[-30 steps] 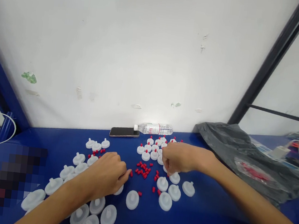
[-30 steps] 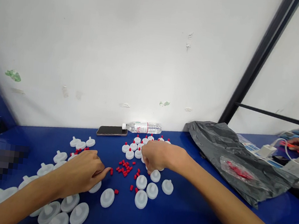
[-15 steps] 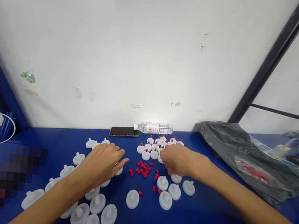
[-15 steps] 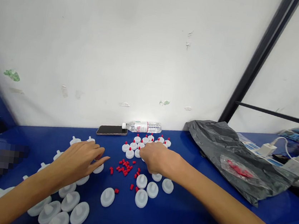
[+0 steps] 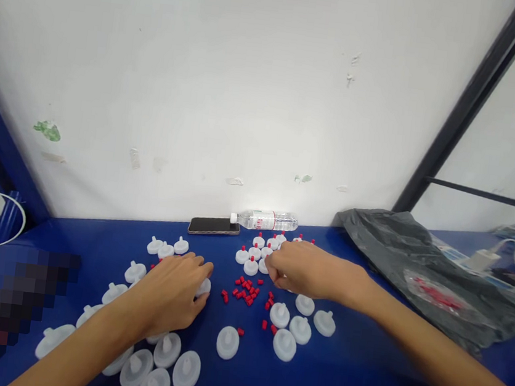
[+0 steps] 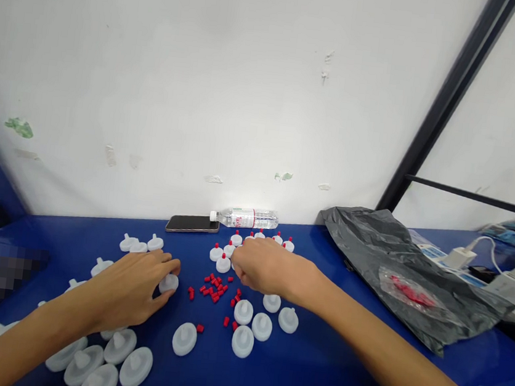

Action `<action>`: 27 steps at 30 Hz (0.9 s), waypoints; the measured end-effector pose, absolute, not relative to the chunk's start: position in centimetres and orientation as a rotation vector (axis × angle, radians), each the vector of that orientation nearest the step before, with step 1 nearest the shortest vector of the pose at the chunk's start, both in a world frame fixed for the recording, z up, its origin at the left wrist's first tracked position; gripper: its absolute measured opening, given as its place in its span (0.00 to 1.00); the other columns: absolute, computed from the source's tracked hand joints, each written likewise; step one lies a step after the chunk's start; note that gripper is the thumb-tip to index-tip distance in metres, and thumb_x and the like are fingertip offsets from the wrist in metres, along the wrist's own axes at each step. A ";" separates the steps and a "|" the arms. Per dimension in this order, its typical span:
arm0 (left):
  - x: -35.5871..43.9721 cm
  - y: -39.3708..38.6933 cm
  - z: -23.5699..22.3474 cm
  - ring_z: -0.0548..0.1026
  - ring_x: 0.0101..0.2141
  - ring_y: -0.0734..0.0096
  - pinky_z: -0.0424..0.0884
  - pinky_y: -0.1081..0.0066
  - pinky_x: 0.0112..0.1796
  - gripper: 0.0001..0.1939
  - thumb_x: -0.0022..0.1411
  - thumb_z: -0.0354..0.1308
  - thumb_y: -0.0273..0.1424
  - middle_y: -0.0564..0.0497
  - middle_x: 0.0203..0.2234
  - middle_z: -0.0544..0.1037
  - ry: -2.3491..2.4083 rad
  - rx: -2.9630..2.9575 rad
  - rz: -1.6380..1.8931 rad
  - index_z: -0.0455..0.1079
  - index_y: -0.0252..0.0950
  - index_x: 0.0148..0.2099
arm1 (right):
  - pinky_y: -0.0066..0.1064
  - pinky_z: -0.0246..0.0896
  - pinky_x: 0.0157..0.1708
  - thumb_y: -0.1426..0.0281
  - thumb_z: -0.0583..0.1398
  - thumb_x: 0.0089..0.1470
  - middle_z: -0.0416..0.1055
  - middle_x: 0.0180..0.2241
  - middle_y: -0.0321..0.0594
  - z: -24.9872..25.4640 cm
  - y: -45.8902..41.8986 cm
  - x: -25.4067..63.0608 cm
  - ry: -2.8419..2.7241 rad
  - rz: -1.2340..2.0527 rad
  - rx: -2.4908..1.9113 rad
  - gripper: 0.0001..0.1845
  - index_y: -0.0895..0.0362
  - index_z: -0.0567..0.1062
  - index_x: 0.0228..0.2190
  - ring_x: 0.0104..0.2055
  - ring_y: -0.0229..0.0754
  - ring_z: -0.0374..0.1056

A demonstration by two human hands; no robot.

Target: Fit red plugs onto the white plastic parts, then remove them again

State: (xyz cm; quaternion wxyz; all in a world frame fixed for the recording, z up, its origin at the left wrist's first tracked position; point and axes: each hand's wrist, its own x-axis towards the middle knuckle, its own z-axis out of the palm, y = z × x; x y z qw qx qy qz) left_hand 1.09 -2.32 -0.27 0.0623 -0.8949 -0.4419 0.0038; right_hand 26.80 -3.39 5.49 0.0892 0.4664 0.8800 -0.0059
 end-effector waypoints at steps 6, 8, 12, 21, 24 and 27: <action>1.3 -1.8 -0.5 0.75 0.44 0.53 0.74 0.57 0.39 0.11 0.68 0.48 0.30 0.42 0.43 0.76 -1.243 -2.722 -0.202 0.69 0.36 0.49 | 0.30 0.54 0.31 0.75 0.61 0.57 0.80 0.31 0.35 4.6 -2.6 26.3 2.954 -0.110 1.329 0.09 0.53 0.80 0.38 0.34 0.41 0.72; 1.5 -1.8 -0.5 0.76 0.44 0.56 0.74 0.59 0.40 0.12 0.69 0.48 0.29 0.43 0.44 0.76 -1.215 -2.727 -0.288 0.68 0.37 0.52 | 0.31 0.58 0.34 0.74 0.61 0.60 0.81 0.33 0.36 4.6 -2.5 26.0 3.042 -0.120 1.327 0.10 0.52 0.81 0.40 0.34 0.42 0.74; 1.8 -2.2 -0.3 0.76 0.41 0.58 0.74 0.61 0.36 0.13 0.69 0.48 0.30 0.45 0.42 0.76 -1.151 -2.690 -0.408 0.68 0.38 0.54 | 0.32 0.61 0.38 0.70 0.62 0.62 0.82 0.38 0.37 4.9 -2.7 25.3 3.201 -0.200 1.327 0.09 0.51 0.83 0.41 0.36 0.41 0.75; 1.7 -2.1 -0.5 0.75 0.38 0.60 0.74 0.64 0.31 0.12 0.69 0.52 0.33 0.47 0.39 0.76 -0.979 -2.589 -0.608 0.68 0.36 0.53 | 0.31 0.62 0.38 0.68 0.63 0.61 0.82 0.35 0.35 5.0 -3.2 24.6 3.248 -0.383 1.416 0.07 0.51 0.82 0.41 0.35 0.39 0.75; 1.7 -2.0 -0.6 0.75 0.37 0.61 0.73 0.65 0.30 0.13 0.69 0.54 0.32 0.47 0.39 0.76 -0.952 -2.555 -0.645 0.68 0.35 0.53 | 0.29 0.62 0.35 0.69 0.64 0.61 0.81 0.34 0.35 4.8 -3.1 24.5 3.272 -0.413 1.452 0.06 0.52 0.82 0.39 0.33 0.38 0.74; 1.7 -2.2 -0.6 0.74 0.36 0.61 0.72 0.67 0.28 0.12 0.68 0.55 0.33 0.47 0.38 0.76 -0.909 -2.538 -0.676 0.68 0.35 0.51 | 0.28 0.62 0.34 0.69 0.65 0.60 0.81 0.32 0.35 4.9 -2.9 24.5 3.299 -0.530 1.462 0.05 0.53 0.82 0.38 0.32 0.37 0.74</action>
